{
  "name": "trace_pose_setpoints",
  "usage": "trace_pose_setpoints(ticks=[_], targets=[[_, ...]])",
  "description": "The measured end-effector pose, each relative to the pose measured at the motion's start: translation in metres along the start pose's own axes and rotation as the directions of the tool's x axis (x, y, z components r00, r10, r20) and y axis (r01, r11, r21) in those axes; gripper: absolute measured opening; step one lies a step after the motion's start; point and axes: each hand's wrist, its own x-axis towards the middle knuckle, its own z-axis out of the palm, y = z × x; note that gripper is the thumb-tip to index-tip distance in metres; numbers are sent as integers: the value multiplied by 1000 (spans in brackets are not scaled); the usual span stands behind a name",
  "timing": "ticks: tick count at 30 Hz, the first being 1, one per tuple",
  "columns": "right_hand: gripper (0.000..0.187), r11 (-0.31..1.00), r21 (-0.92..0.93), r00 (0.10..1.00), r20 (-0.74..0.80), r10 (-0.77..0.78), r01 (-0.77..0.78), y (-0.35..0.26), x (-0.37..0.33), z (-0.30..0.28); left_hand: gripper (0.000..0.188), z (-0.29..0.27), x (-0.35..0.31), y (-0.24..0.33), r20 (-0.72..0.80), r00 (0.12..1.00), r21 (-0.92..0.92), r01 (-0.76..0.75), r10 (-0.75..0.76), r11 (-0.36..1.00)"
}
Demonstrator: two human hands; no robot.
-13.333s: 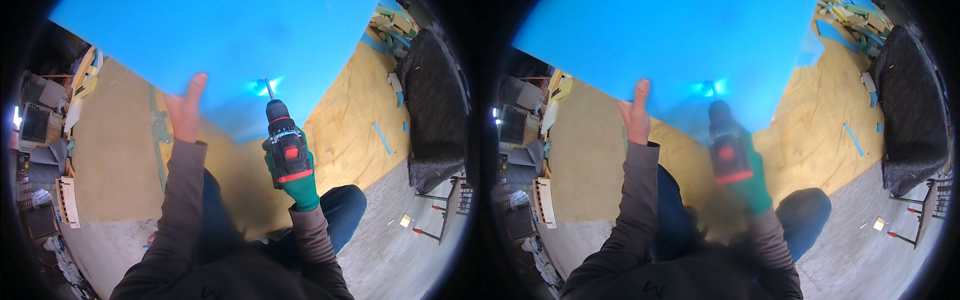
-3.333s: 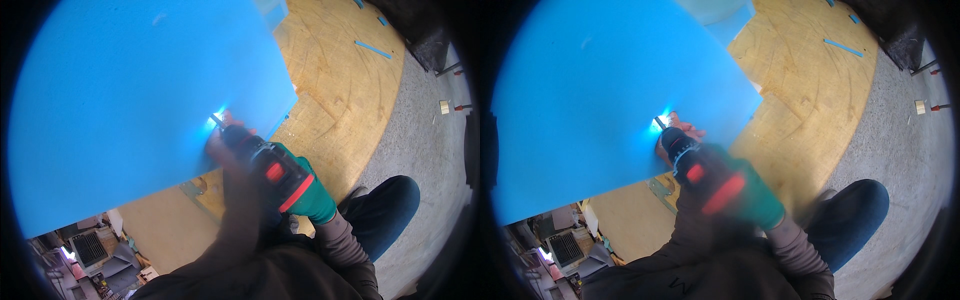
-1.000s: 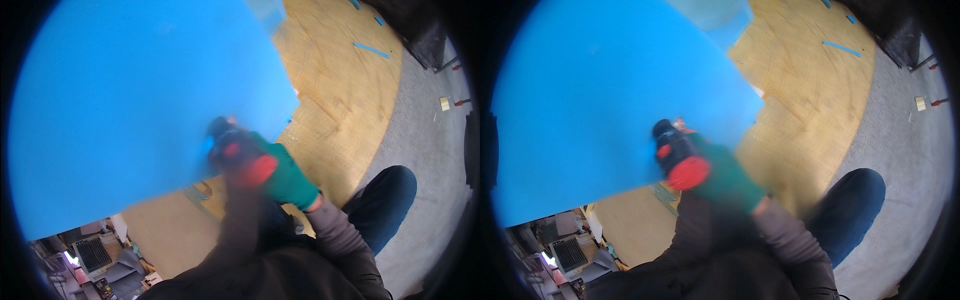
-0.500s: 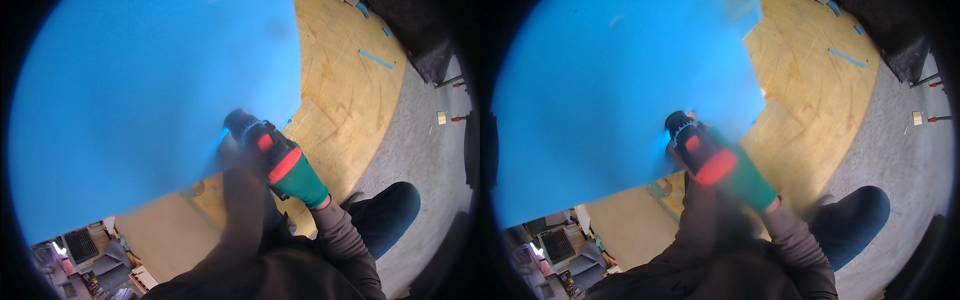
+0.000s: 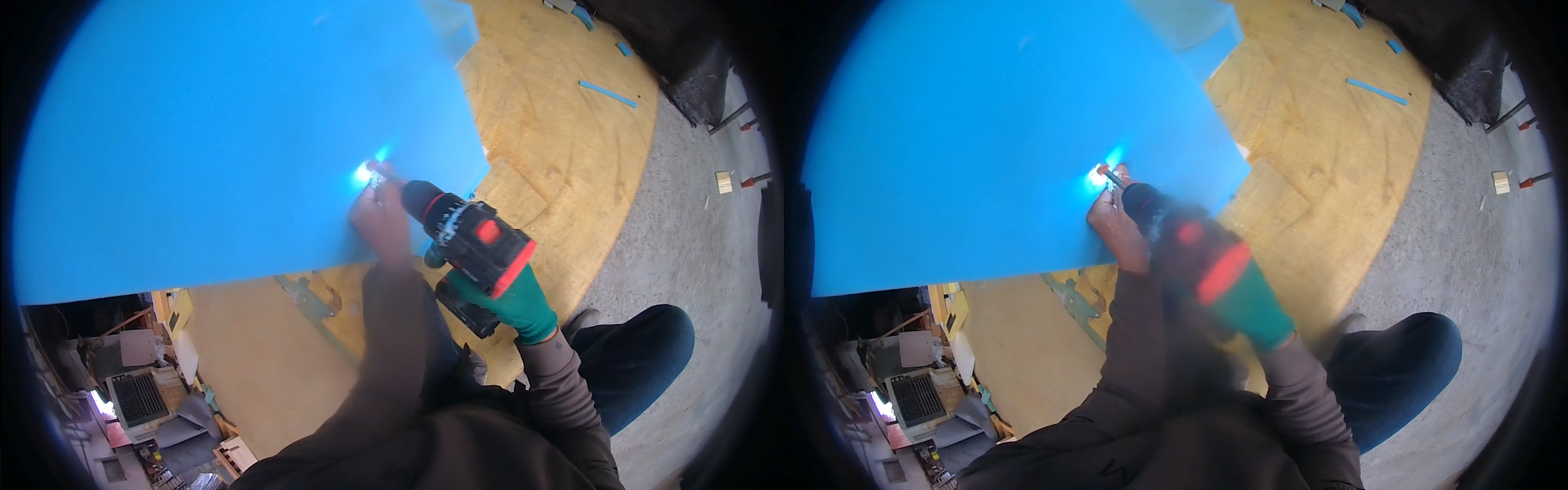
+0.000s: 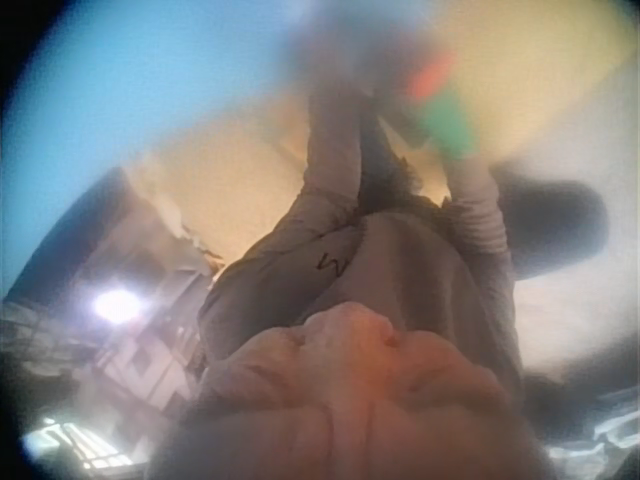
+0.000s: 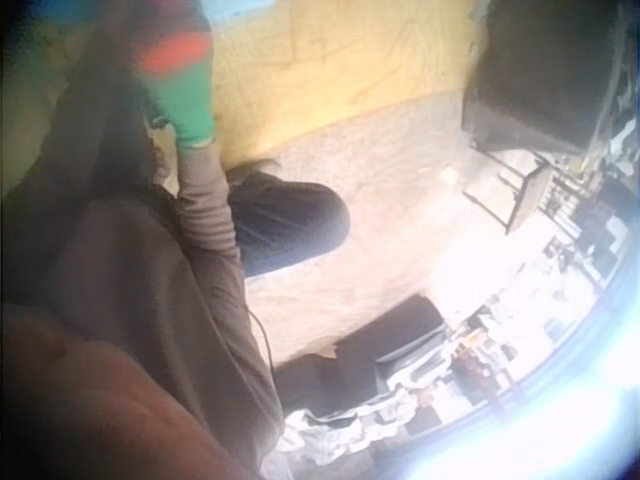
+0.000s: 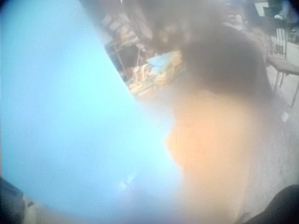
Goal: The person kneels and uses a cordless drill to make multiple holes in a large blue foam board. After drilling, the person stands, walks across the workshop, picks up a broom, and briefly sweeps the floor.
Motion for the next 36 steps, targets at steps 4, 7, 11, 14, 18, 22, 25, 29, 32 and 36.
trace_pose_setpoints(ticks=[4, 7, 11, 14, 18, 22, 25, 29, 32, 36], targets=[[34, 973, 153, 979, -78, 188, -175, -21, -21, -38, 40, 0, -5, 5, 67, 993, -105, 103, -97, 989], [37, 620, 637, 811, 15, 585, -459, -50, -36, -71, 40, -2, -4, 7, 94, 988, -77, 133, -126, 988], [38, 530, 703, 673, -99, 733, -474, -82, -49, -112, 38, -3, -4, 11, 97, 978, -65, 189, -182, 980], [32, 617, 587, 661, -176, 730, -525, -87, -55, -139, 38, -3, -5, 10, 73, 987, -69, 145, -140, 987], [29, 632, 592, 663, -208, 719, -500, -79, -66, -160, 38, -5, -2, 7, 98, 976, -10, 196, -194, 981], [37, 639, 649, 546, -385, 744, -412, -67, -72, -170, 42, 4, -30, 15, 116, 915, 7, 389, -387, 921], [40, 689, 696, 521, -519, 678, -204, -61, -75, -181, 36, 38, -122, 25, 513, 818, 176, 199, -262, 964], [33, 749, 587, 280, -697, 660, -306, -49, -79, -202, 30, 46, -208, 6, 956, 289, 48, -333, 54, 942], [29, 785, 553, 459, -641, 616, -281, -46, -89, -200, 27, 25, -177, -1, 908, 415, 29, -177, 48, 984], [17, 668, 694, 478, -506, 718, -268, -38, -91, -180, 19, -19, -81, 39, 468, 867, -26, -179, 170, 984]])
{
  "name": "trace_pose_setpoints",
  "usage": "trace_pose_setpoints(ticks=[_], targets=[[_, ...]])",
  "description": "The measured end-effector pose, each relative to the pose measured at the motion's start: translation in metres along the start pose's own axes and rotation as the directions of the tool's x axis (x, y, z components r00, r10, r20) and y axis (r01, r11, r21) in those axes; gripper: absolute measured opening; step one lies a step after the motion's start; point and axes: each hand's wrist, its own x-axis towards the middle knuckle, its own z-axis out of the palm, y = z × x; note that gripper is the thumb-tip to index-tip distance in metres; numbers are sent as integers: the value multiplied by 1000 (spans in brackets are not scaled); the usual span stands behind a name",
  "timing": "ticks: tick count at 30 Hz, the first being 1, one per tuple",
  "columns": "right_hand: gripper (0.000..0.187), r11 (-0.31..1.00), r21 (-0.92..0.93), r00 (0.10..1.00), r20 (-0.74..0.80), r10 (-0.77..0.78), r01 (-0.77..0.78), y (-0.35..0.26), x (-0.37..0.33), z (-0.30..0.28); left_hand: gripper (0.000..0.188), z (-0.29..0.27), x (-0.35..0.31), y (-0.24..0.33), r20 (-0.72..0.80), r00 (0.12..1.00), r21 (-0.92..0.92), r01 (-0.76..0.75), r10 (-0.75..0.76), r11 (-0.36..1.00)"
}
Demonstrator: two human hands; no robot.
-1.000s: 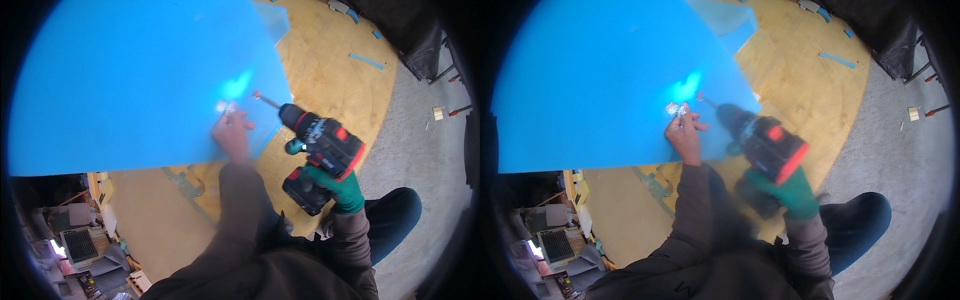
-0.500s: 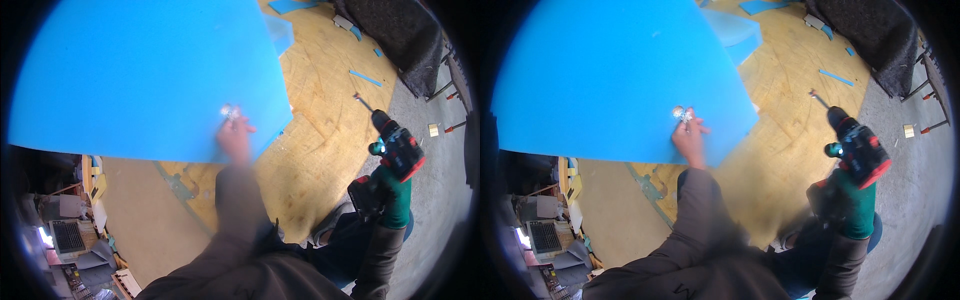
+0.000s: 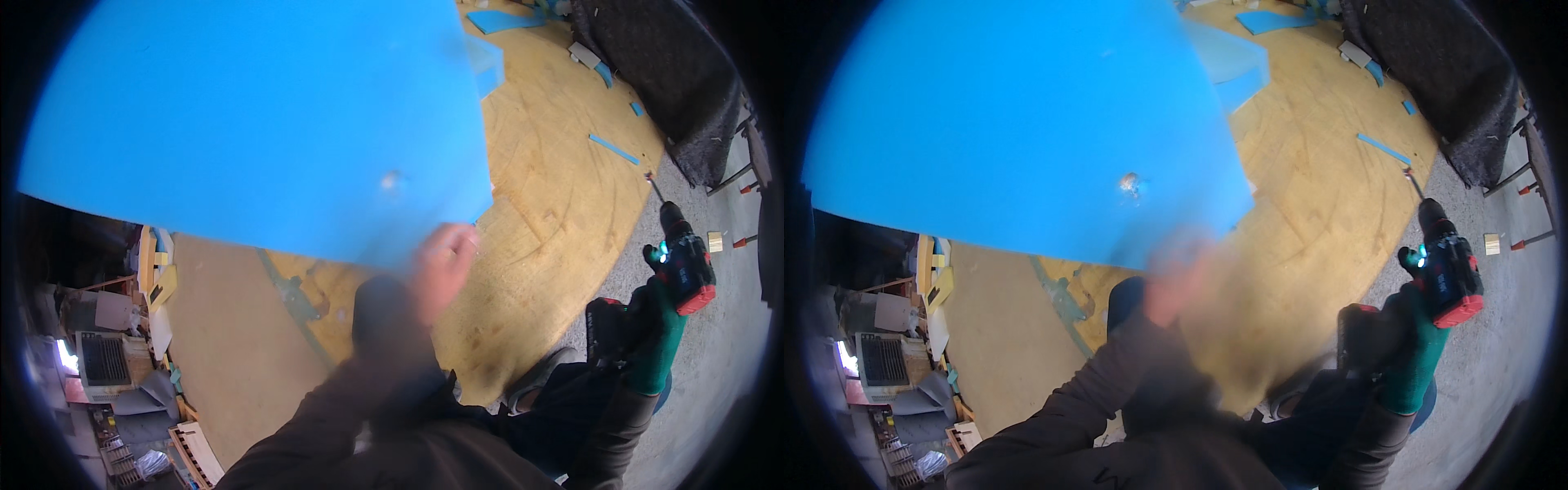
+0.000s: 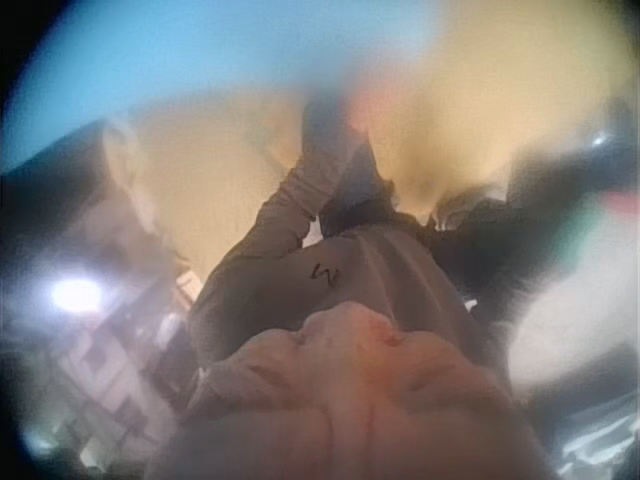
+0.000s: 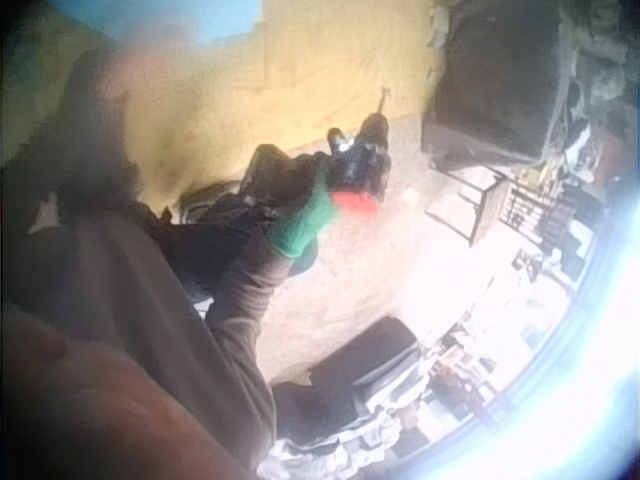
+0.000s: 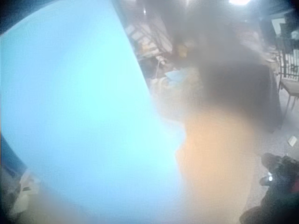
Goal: The person kneels and uses a cordless drill to make multiple holes in a large blue foam board. After drilling, the person stands, walks across the workshop, picks up a broom, and briefly sweeps the floor.
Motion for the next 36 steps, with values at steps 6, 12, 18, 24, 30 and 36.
trace_pose_setpoints(ticks=[6, 12, 18, 24, 30, 36], targets=[[18, 899, -393, 967, 228, -109, 194, 1, -13, 16, 28, -45, 55, 19, -450, 892, 191, 136, -37, 972], [34, 963, -258, 990, 91, 107, -80, 7, -19, 16, 19, -39, 63, -13, -516, 849, 276, 41, 112, 960], [40, 964, -261, 990, 142, -7, 44, 8, -21, 15, 15, -35, 70, -33, -542, 788, 398, -66, 293, 915], [36, 959, -284, 996, 92, 7, 19, 2, -26, 17, 11, -31, 56, -21, -508, 861, 157, 100, -6, 983], [37, 978, -182, 977, 162, 136, -106, -15, -42, 22, 23, -59, 2, 21, 554, 786, 354, 76, -274, 932], [37, 988, -131, 972, 211, 102, -75, -11, -35, 19, 28, -53, 34, 18, -187, 976, 52, 123, -112, 991]])
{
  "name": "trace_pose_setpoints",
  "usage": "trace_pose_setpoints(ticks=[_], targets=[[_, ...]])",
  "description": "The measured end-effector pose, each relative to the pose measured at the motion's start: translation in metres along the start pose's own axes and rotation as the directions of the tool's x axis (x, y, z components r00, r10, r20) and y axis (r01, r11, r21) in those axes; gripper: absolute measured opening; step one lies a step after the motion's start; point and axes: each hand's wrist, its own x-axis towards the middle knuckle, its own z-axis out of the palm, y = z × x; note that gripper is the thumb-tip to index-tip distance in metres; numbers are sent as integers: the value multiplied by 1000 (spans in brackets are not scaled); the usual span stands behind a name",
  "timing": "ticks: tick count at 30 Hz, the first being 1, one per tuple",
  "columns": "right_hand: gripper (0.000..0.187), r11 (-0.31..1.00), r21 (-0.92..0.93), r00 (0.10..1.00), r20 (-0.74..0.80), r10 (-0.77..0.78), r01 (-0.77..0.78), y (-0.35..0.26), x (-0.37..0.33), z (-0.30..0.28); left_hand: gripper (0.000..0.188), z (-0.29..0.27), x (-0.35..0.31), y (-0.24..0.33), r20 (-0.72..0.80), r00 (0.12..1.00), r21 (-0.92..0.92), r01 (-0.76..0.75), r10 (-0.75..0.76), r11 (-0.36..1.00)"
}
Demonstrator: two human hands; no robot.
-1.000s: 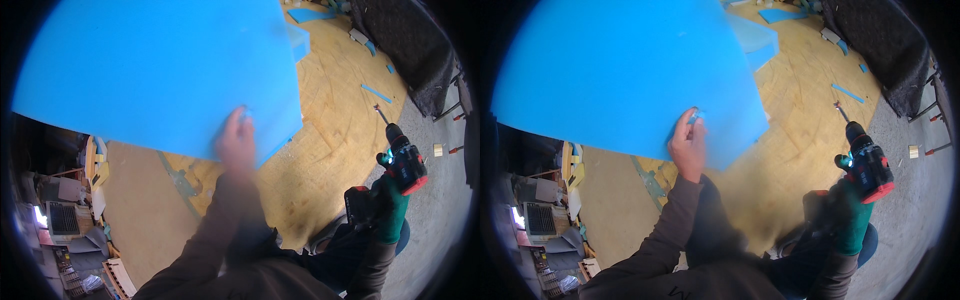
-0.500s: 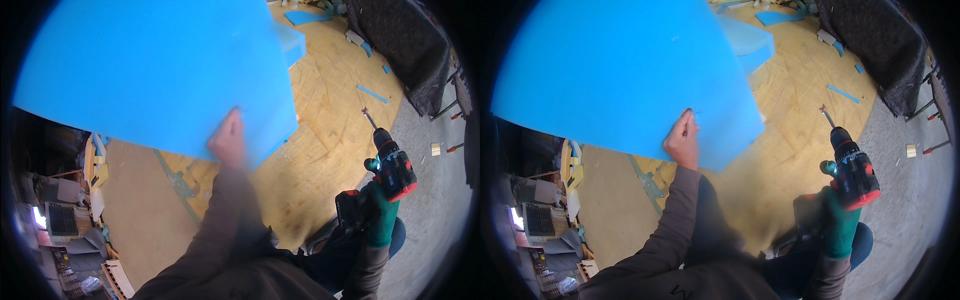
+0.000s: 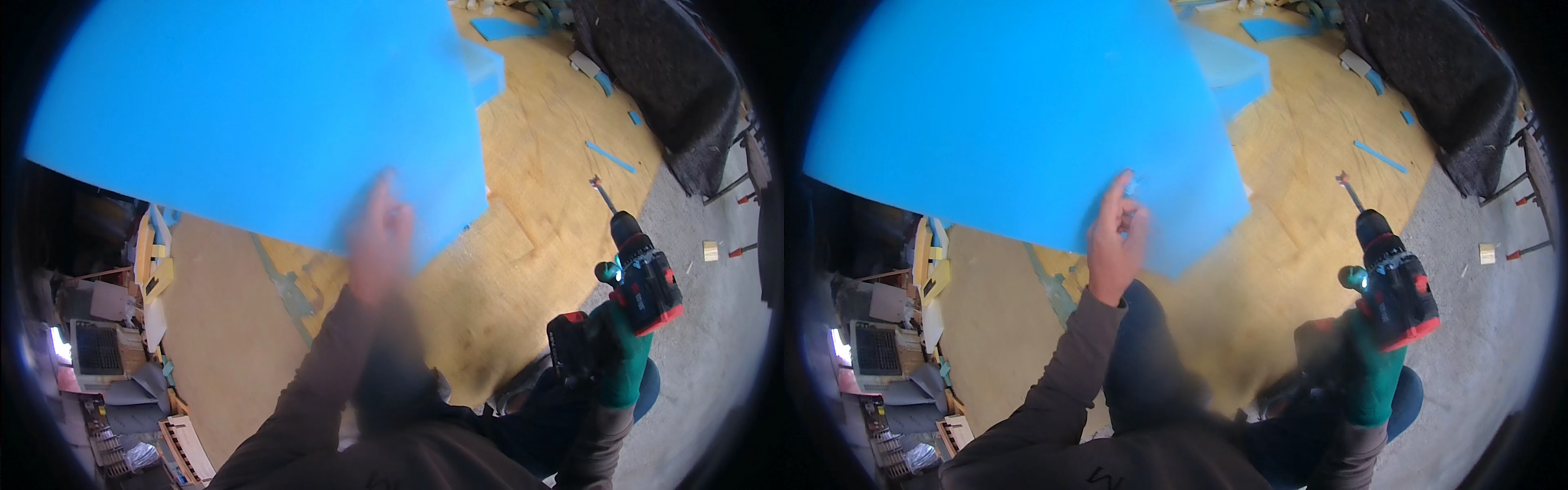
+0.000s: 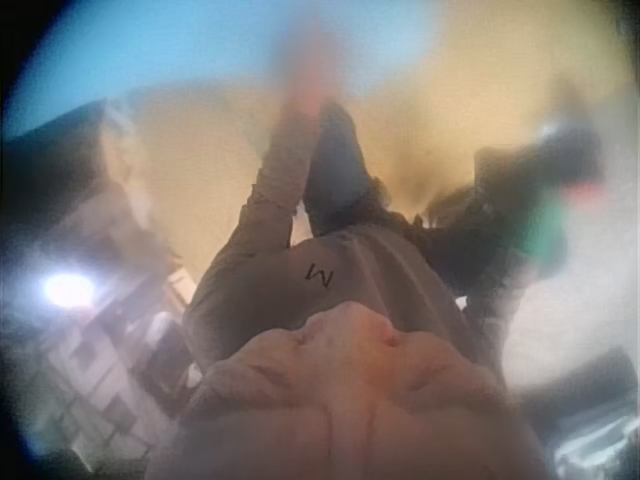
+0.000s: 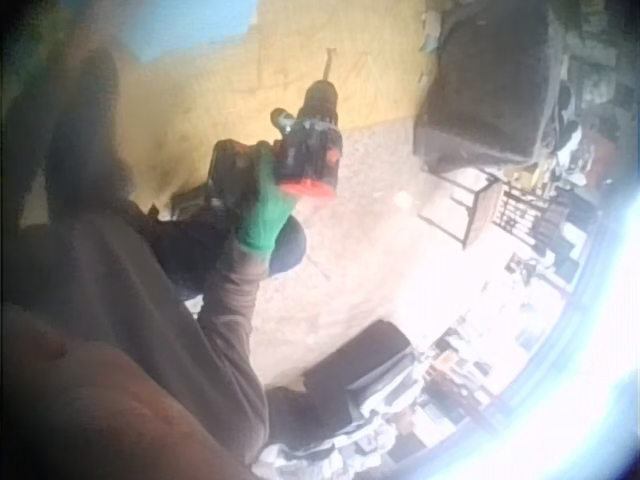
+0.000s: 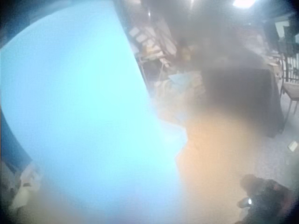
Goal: The person kneels and uses a cordless drill to make multiple holes in a large blue foam board. After drilling, the person stands, walks across the workshop, picks up a broom, and briefly sweeps the floor.
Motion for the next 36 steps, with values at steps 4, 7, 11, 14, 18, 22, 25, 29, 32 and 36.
trace_pose_setpoints(ticks=[4, 7, 11, 14, 18, 22, 25, 29, 32, 36], targets=[[31, 909, -333, 968, 60, -245, 251, 16, 10, -16, 24, 4, -3, -8, 406, 855, 76, -382, 321, 921], [30, 596, -652, 874, 244, -420, 469, 18, 12, -20, 21, -19, 3, -17, 581, 796, -74, -153, 167, 986], [25, 953, -278, 991, -16, -130, 120, 7, 2, -2, 28, -35, 29, -31, 434, 901, -269, 130, -1, 954], [21, 999, 38, 1000, -24, -5, 6, -4, -5, 13, 36, -23, 28, -32, 319, 932, -210, 245, -171, 947], [19, 999, 13, 998, 42, 40, -40, -10, -3, 11, 48, 7, 23, -20, 147, 922, -207, 383, -359, 900], [17, 989, -131, 998, -2, 70, -70, -9, 6, -2, 46, 39, 26, 1, 59, 841, -582, 467, -538, 666], [18, 980, -193, 998, 20, 60, -55, -10, 10, -9, 41, 46, 15, 8, 2, 896, -537, 376, -444, 756], [22, 978, -127, 983, 65, 174, -165, -15, 10, -12, 30, 36, -1, 6, -35, 977, -179, 203, -212, 963], [23, 980, -156, 985, 99, 142, -126, -18, 10, -14, 26, 34, -2, 7, -179, 981, -25, 71, -75, 997], [28, 986, -107, 978, 153, 140, -125, -16, 12, -10, 21, 36, 11, 15, -280, 959, 79, -31, 52, 996]])
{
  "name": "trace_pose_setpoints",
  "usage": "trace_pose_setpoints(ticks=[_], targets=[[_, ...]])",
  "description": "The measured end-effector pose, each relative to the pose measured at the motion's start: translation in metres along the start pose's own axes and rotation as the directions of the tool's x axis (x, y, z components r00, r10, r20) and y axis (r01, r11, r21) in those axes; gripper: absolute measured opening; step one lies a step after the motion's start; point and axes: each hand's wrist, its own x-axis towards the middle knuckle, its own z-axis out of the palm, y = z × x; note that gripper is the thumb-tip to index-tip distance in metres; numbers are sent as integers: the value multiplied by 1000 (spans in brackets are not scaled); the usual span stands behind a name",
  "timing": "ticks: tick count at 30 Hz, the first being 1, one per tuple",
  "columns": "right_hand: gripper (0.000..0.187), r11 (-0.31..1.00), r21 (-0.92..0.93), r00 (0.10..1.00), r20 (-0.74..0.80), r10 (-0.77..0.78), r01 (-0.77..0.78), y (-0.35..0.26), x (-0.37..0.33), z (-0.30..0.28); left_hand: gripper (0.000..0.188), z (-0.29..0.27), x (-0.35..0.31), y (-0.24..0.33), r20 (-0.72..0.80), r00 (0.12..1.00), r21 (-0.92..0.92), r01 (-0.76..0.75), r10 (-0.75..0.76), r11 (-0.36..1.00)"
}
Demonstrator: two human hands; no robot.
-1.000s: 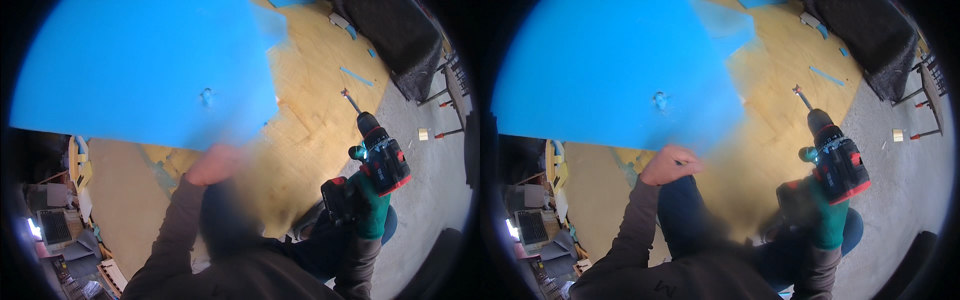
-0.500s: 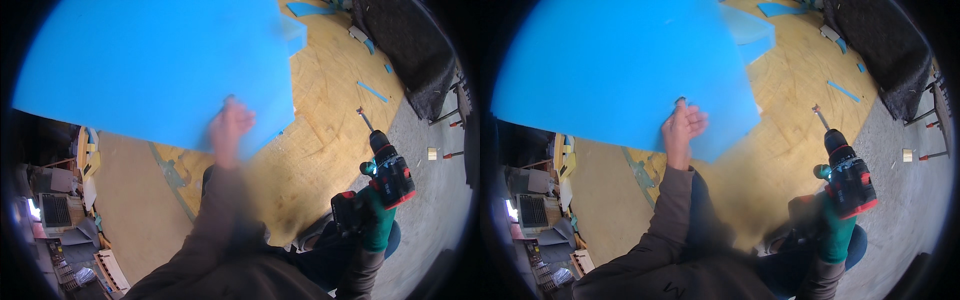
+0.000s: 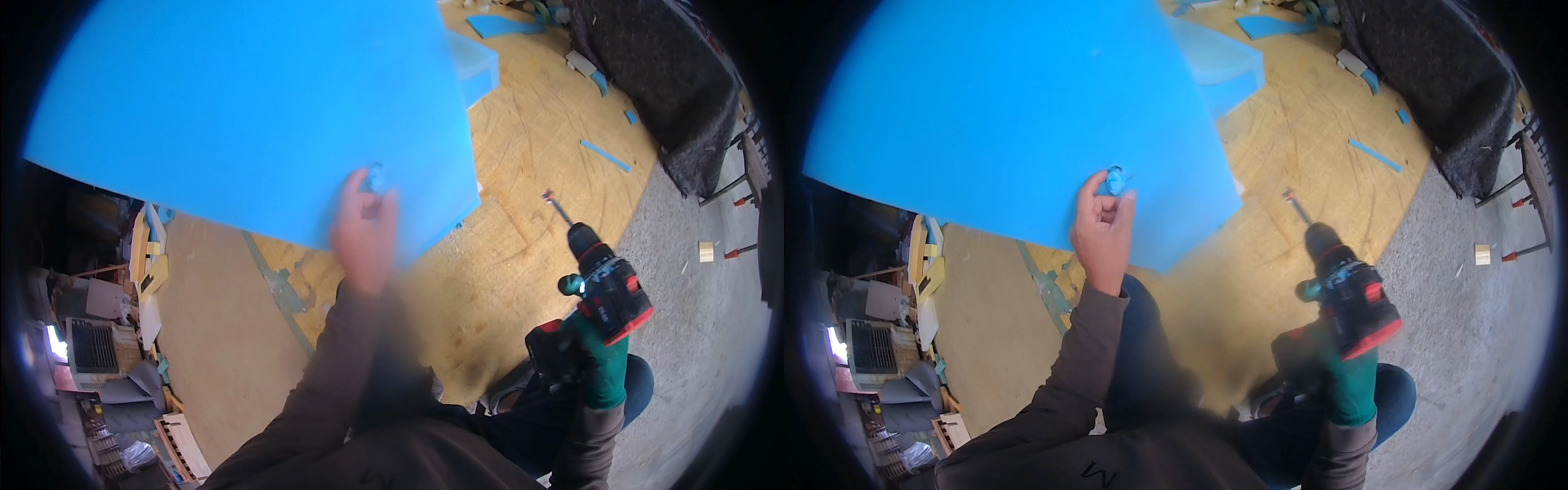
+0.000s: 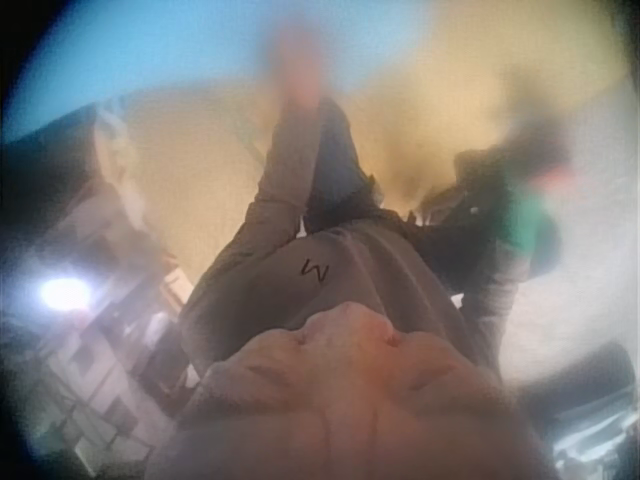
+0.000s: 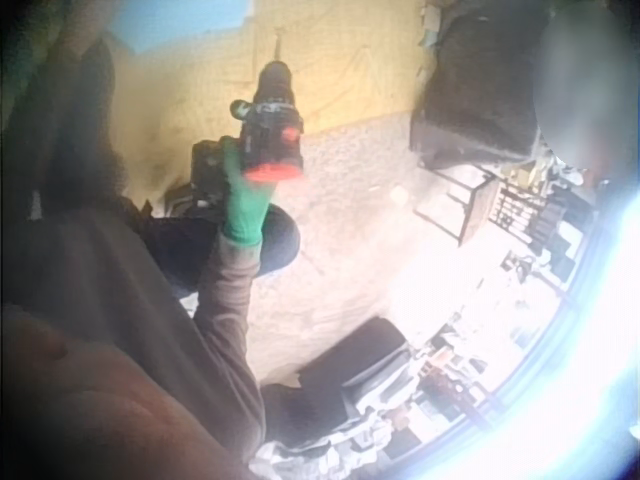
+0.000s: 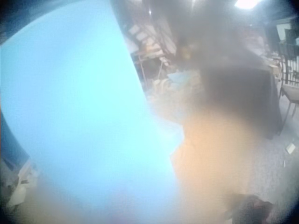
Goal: The person kneels and uses a cordless drill to make multiple holes in a large blue foam board. After drilling, the person stands, walks across the workshop, picks up a broom, and briefly sweeps the floor.
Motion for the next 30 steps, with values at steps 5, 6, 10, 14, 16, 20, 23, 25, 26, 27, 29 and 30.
trace_pose_setpoints(ticks=[5, 6, 10, 14, 16, 20, 23, 25, 26, 27, 29, 30], targets=[[32, 997, -47, 977, 207, -49, 60, 13, 2, 20, 14, -15, 13, -12, 11, 992, 187, -123, 124, 975], [32, 993, -98, 969, 244, -39, 65, 14, 2, 22, 13, -16, 13, -18, -16, 977, 156, -209, 214, 965], [34, 947, -292, 929, 370, -19, 136, 21, 4, 31, 12, -16, 6, -39, -73, 943, 159, -312, 326, 937], [35, 762, -393, 799, 543, -258, 514, 36, 18, 42, 13, -8, 8, -51, -122, 960, 139, -234, 251, 962], [36, 834, -327, 817, 530, -228, 445, 45, 24, 46, 15, -3, 13, -52, -143, 971, 113, -177, 192, 978], [37, 793, -317, 776, 563, -285, 521, 53, 35, 57, 21, -4, 17, -44, -171, 966, 37, -189, 192, 981], [40, 862, -276, 810, 542, -225, 424, 52, 42, 69, 25, -16, 11, -30, -95, 981, 31, -168, 170, 985], [47, 810, -254, 755, 576, -313, 529, 49, 49, 79, 25, -25, 11, -18, -20, 991, 76, -130, 132, 989], [51, 860, -209, 762, 589, -269, 465, 47, 53, 83, 25, -29, 13, -12, 12, 994, 115, -109, 108, 987], [53, 919, -134, 776, 588, -227, 370, 47, 57, 89, 25, -31, 17, -8, 23, 992, 149, -123, 121, 981], [45, 887, -77, 714, 627, -311, 454, 45, 69, 98, 22, -32, 26, -2, 64, 997, 243, -46, 31, 969], [42, 869, -46, 679, 644, -352, 493, 45, 77, 101, 21, -32, 30, 0, 59, 996, 276, -76, 62, 958]])
